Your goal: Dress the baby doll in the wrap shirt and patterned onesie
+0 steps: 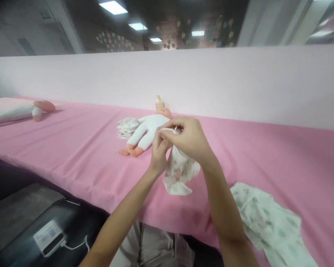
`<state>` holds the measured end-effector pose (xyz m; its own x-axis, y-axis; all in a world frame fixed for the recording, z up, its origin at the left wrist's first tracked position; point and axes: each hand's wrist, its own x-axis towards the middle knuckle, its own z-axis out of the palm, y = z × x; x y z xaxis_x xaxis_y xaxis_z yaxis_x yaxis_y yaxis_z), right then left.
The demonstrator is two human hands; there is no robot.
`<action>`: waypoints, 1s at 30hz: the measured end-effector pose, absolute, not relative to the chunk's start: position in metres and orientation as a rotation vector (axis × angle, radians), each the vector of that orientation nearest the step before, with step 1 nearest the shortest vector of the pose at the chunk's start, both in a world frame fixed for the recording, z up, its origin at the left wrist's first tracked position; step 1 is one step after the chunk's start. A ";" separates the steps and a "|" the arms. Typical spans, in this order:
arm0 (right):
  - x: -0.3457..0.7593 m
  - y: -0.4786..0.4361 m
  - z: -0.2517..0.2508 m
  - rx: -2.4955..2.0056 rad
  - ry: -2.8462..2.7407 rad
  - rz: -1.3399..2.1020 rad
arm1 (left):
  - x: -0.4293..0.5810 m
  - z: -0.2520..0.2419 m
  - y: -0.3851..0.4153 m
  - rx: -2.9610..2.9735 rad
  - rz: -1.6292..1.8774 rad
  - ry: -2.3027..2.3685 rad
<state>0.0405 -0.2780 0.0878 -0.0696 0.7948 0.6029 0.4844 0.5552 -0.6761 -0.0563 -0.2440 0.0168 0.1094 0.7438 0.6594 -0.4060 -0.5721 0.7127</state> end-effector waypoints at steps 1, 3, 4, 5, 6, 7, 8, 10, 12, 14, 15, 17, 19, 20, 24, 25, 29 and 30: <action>0.040 -0.281 0.089 -1.054 -1.736 0.370 | -0.058 0.019 -0.247 1.525 1.594 0.331; 0.039 -0.283 0.089 -1.037 -1.762 0.366 | -0.058 0.021 -0.254 1.582 1.560 0.323; 0.038 -0.283 0.088 -1.035 -1.763 0.355 | -0.058 0.022 -0.257 1.603 1.543 0.343; 0.038 -0.282 0.088 -1.037 -1.759 0.341 | -0.057 0.022 -0.259 1.618 1.523 0.375; 0.039 -0.281 0.087 -1.040 -1.749 0.329 | -0.056 0.021 -0.260 1.629 1.503 0.414; 0.040 -0.279 0.086 -1.046 -1.736 0.320 | -0.055 0.021 -0.260 1.643 1.486 0.452; 0.042 -0.278 0.086 -1.056 -1.723 0.311 | -0.055 0.020 -0.259 1.665 1.476 0.484; 0.046 -0.276 0.086 -1.087 -1.702 0.285 | -0.060 0.020 -0.252 1.734 1.471 0.534; 0.052 -0.277 0.087 -1.123 -1.717 0.242 | -0.073 0.022 -0.243 1.803 1.468 0.588; 0.058 -0.279 0.089 -1.155 -1.783 0.166 | -0.093 0.026 -0.231 1.841 1.500 0.656; 0.061 -0.280 0.090 -1.171 -1.828 0.120 | -0.105 0.028 -0.226 1.856 1.545 0.702; 0.064 -0.282 0.091 -1.208 -1.906 0.028 | -0.130 0.036 -0.218 1.915 1.679 0.840; 0.066 -0.284 0.091 -1.242 -1.942 -0.042 | -0.152 0.045 -0.215 2.034 1.764 0.993; 0.066 -0.285 0.092 -1.253 -1.945 -0.066 | -0.161 0.050 -0.216 2.100 1.778 1.051; 0.069 -0.301 0.098 -1.206 -1.826 -0.115 | -0.187 0.081 -0.227 2.230 1.778 1.081; 0.071 -0.307 0.101 -1.182 -1.770 -0.128 | -0.192 0.091 -0.232 2.241 1.795 1.066; 0.082 -0.334 0.126 -1.145 -1.635 -0.169 | -0.213 0.138 -0.258 2.318 1.841 1.043; 0.086 -0.339 0.135 -1.155 -1.611 -0.195 | -0.218 0.149 -0.266 2.324 1.813 1.046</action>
<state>0.0858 -0.3395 0.1349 0.0651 0.5713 0.8182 0.7503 0.5126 -0.4175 -0.2180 -0.2656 0.1493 0.1044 0.5051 0.8567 0.4888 -0.7762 0.3981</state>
